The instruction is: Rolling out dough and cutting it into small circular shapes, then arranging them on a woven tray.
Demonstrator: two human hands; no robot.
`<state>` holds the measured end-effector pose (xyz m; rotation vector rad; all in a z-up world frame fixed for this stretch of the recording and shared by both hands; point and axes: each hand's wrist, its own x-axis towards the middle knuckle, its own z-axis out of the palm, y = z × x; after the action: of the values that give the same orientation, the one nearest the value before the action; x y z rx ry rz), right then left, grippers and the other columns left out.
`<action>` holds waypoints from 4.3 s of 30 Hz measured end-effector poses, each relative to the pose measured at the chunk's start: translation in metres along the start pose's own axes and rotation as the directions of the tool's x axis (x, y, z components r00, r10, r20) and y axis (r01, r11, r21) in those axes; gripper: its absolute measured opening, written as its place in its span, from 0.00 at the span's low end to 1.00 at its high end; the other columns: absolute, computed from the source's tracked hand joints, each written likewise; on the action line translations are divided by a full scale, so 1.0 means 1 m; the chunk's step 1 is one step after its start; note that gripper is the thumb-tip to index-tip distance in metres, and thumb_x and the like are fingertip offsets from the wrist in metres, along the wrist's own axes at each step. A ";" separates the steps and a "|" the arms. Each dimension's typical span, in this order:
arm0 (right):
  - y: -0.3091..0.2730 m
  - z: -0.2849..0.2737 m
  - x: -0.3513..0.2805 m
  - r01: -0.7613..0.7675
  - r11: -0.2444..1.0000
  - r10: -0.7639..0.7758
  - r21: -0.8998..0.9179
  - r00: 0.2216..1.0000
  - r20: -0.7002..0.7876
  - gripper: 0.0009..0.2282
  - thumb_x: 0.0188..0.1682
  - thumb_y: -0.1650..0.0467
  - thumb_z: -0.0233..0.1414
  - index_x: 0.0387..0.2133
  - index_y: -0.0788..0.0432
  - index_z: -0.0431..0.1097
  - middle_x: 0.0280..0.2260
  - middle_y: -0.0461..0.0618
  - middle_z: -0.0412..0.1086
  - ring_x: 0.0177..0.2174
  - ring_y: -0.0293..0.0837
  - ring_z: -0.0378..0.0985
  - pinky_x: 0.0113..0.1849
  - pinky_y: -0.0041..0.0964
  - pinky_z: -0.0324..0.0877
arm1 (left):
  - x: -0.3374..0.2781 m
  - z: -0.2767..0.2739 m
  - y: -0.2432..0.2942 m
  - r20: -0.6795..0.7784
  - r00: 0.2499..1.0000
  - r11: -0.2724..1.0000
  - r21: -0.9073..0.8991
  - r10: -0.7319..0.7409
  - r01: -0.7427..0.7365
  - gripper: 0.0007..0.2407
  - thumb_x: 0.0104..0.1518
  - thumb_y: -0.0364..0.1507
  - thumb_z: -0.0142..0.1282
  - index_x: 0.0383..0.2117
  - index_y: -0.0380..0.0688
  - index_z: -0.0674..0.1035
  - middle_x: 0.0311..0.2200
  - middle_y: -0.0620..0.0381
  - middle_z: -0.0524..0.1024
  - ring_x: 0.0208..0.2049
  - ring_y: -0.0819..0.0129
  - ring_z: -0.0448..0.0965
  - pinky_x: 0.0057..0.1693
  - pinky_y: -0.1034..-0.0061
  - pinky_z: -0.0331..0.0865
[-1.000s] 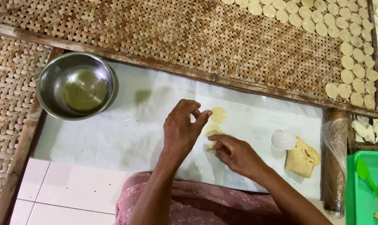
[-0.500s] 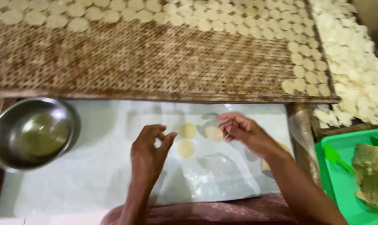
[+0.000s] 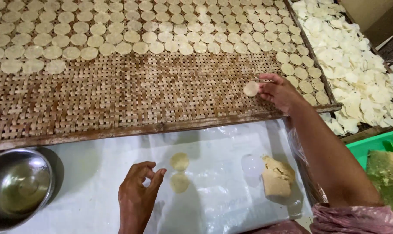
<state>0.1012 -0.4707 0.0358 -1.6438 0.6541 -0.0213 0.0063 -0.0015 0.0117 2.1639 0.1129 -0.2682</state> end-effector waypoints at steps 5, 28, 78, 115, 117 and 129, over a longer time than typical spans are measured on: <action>0.008 -0.038 0.033 -0.047 0.998 0.052 0.042 0.992 -0.116 0.14 0.55 0.74 0.48 0.53 0.50 0.71 0.49 0.54 0.72 0.33 0.34 0.71 0.34 0.22 0.71 | 0.003 0.006 -0.008 0.005 1.000 0.999 0.047 -0.001 0.001 0.18 0.51 0.36 0.66 0.11 0.41 0.72 0.47 0.68 0.82 0.45 0.72 0.83 0.43 0.72 0.75; 0.034 -0.105 0.061 0.010 0.967 -0.064 -0.256 0.977 -0.204 0.10 0.57 0.76 0.49 0.50 0.56 0.68 0.38 0.49 0.71 0.34 0.37 0.74 0.35 0.26 0.72 | 0.000 0.013 -0.014 -0.088 0.971 0.974 0.071 0.222 -0.216 0.16 0.48 0.31 0.68 0.11 0.42 0.70 0.42 0.63 0.83 0.38 0.72 0.83 0.32 0.75 0.74; 0.013 0.106 -0.138 0.344 0.306 -0.308 -0.888 0.918 0.250 0.03 0.50 0.69 0.59 0.32 0.55 0.74 0.48 0.52 0.71 0.41 0.51 0.76 0.38 0.46 0.76 | -0.005 -0.007 -0.014 -0.308 0.901 0.927 -0.120 0.306 -0.355 0.06 0.60 0.29 0.56 0.33 0.39 0.80 0.35 0.57 0.81 0.31 0.64 0.81 0.39 0.72 0.73; 0.071 0.206 -0.175 0.193 0.973 -0.056 -0.123 0.722 0.690 0.15 0.53 0.77 0.47 0.54 0.63 0.68 0.33 0.47 0.73 0.30 0.36 0.71 0.35 0.30 0.67 | -0.004 -0.019 -0.008 -0.126 0.987 0.974 -0.187 0.105 -0.127 0.05 0.53 0.29 0.63 0.35 0.49 0.83 0.38 0.66 0.83 0.38 0.74 0.84 0.48 0.73 0.77; 0.067 0.195 -0.166 0.130 0.986 -0.028 -0.107 0.752 0.658 0.15 0.54 0.74 0.47 0.54 0.61 0.69 0.37 0.51 0.73 0.32 0.40 0.72 0.38 0.36 0.71 | -0.005 -0.020 -0.004 -0.095 0.994 0.978 -0.195 0.054 -0.072 0.05 0.53 0.30 0.62 0.34 0.49 0.84 0.38 0.66 0.83 0.39 0.74 0.84 0.49 0.74 0.77; -0.044 0.063 -0.056 0.042 0.962 0.000 -0.271 0.988 0.153 0.13 0.56 0.72 0.45 0.52 0.54 0.72 0.47 0.57 0.73 0.34 0.44 0.71 0.37 0.34 0.71 | 0.001 -0.011 -0.006 -0.062 0.998 0.997 -0.072 -0.019 0.014 0.05 0.53 0.29 0.62 0.33 0.47 0.84 0.42 0.68 0.84 0.40 0.74 0.83 0.50 0.74 0.77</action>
<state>0.0958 -0.3888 0.0835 -1.8980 0.5398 0.1852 0.0084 0.0108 0.0129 2.1018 0.1735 -0.2028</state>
